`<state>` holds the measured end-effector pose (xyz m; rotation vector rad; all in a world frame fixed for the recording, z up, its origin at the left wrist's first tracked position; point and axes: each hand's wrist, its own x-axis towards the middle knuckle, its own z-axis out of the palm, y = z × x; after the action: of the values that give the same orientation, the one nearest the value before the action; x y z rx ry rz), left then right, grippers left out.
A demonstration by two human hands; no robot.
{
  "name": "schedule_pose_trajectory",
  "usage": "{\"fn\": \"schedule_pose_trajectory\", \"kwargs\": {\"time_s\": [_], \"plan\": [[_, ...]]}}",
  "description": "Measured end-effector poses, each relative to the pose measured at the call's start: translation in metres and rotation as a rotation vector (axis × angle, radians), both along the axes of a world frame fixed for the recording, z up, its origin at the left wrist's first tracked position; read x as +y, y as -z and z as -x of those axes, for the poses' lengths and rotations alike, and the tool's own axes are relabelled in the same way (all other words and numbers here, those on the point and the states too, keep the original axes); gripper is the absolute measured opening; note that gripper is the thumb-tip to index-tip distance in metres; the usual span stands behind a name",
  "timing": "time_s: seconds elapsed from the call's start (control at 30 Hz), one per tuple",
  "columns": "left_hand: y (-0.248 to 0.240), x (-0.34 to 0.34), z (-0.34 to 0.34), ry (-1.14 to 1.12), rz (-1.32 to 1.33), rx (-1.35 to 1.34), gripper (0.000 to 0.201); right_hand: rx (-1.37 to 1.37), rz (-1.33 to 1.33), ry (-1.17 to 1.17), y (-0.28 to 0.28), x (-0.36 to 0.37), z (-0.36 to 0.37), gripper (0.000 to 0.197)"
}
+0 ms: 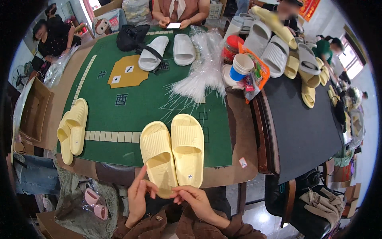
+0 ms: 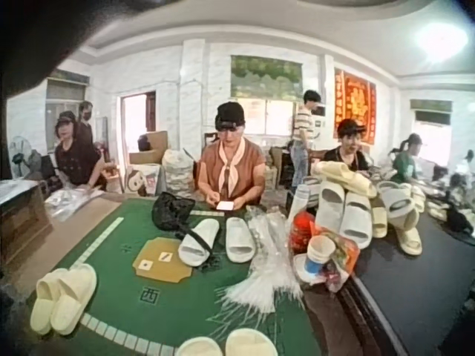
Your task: The person bundles pairs of plastic slide sandals using white twist ties. They pick up pairs of white, pink, and yellow slippers from a green table, align them, and secure them with ties. The person then places the bundled pairs onto a pile on the right side of the table.
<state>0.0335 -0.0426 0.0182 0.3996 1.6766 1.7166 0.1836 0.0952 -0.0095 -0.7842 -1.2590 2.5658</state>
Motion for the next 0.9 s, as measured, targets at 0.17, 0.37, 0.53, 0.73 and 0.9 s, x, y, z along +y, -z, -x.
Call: {"fn": "schedule_pose_trajectory", "kwargs": {"time_s": [0.17, 0.37, 0.53, 0.73, 0.9], "plan": [[0.020, -0.023, -0.022, 0.249, 0.137, -0.164, 0.056, -0.128, -0.077, 0.003, -0.002, 0.007, -0.028, 0.025], [0.005, 0.009, -0.014, 0.189, 0.274, 0.061, 0.057, -0.278, -0.153, -0.232, -0.023, 0.019, -0.010, 0.025], [0.001, 0.014, -0.011, 0.350, 0.342, 0.108, 0.043, -0.293, -0.112, -0.269, -0.026, 0.023, -0.006, 0.026], [0.011, 0.029, -0.005, 0.207, 0.263, 0.216, 0.047, -0.286, -0.247, -0.165, -0.017, 0.037, 0.008, 0.027], [0.036, 0.036, 0.002, 0.251, 0.390, 0.626, 0.033, -0.324, -0.702, -0.127, -0.020, 0.046, 0.042, 0.036]]}}
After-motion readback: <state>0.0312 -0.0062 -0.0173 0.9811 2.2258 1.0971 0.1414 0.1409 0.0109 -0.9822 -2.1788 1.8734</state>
